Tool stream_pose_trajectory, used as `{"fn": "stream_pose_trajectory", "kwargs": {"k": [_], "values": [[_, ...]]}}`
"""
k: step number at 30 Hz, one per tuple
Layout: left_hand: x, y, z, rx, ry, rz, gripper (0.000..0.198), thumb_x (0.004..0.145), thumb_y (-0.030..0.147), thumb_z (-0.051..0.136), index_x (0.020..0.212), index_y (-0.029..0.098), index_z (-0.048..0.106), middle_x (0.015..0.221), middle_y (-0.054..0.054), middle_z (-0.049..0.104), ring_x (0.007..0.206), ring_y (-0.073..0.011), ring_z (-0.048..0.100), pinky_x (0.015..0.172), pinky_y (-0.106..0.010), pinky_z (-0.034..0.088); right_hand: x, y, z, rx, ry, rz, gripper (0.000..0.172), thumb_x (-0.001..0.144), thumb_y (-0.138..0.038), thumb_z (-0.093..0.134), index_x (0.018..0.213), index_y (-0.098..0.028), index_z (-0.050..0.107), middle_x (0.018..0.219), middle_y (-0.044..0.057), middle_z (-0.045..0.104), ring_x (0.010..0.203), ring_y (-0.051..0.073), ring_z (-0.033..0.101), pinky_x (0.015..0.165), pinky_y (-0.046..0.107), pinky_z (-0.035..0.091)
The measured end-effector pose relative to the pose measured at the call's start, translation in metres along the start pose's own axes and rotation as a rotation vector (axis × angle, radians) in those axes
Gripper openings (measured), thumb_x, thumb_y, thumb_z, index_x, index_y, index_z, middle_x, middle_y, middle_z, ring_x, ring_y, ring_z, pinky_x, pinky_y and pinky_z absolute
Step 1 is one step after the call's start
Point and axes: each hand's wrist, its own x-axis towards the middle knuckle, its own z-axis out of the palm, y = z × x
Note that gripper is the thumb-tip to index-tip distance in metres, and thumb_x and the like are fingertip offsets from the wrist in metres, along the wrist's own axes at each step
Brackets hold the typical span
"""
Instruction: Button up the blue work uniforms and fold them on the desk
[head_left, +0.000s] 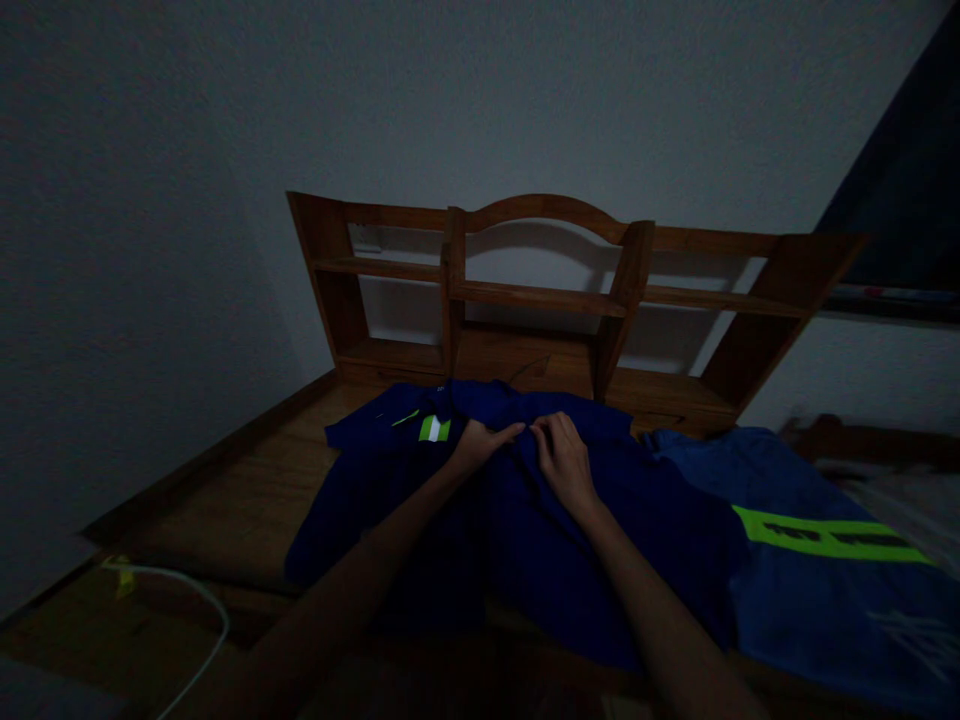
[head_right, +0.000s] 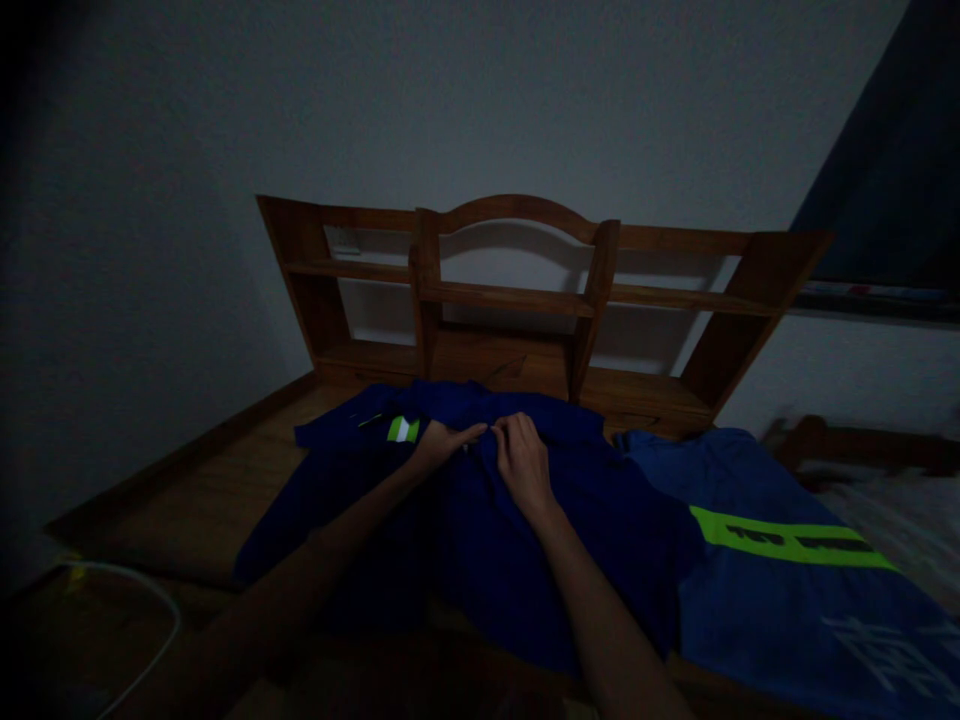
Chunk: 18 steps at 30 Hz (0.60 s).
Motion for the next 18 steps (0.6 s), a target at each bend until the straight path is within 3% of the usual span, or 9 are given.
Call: {"fn": "stream_pose_trajectory", "kwargs": {"k": [8,15,18], "values": [[-0.0004,-0.0005,0.0006,0.067,-0.04,0.106,0.047,0.061,0.033,0.077,0.1,0.011,0.062,0.108,-0.011,0.067,0.098,-0.0205,0.063,0.094,-0.036,0.046,-0.0005,-0.0003,-0.0004,-0.015,0.042,0.027,0.014,0.093,-0.027,0.038,0.09,-0.02,0.05,0.089,0.006,0.054,0.087,0.019,0.052,0.08,0.033,0.042],[-0.0054,-0.0029,0.0002,0.225,-0.005,0.108,0.034,0.067,0.037,0.071,0.091,0.013,0.065,0.092,-0.007,0.071,0.086,-0.0209,0.066,0.08,-0.032,0.052,0.0003,-0.0027,-0.0037,0.005,0.052,0.038,0.014,0.093,-0.027,0.038,0.091,-0.02,0.05,0.089,0.007,0.054,0.087,0.019,0.052,0.08,0.032,0.041],[-0.0068,0.0014,0.0008,0.172,-0.007,0.083,0.031,0.07,0.039,0.068,0.088,0.014,0.066,0.092,-0.007,0.071,0.084,-0.0203,0.066,0.079,-0.032,0.053,0.0003,-0.002,-0.0039,0.017,0.052,0.047,0.014,0.093,-0.027,0.038,0.091,-0.02,0.051,0.09,0.006,0.054,0.086,0.019,0.052,0.08,0.032,0.041]]}}
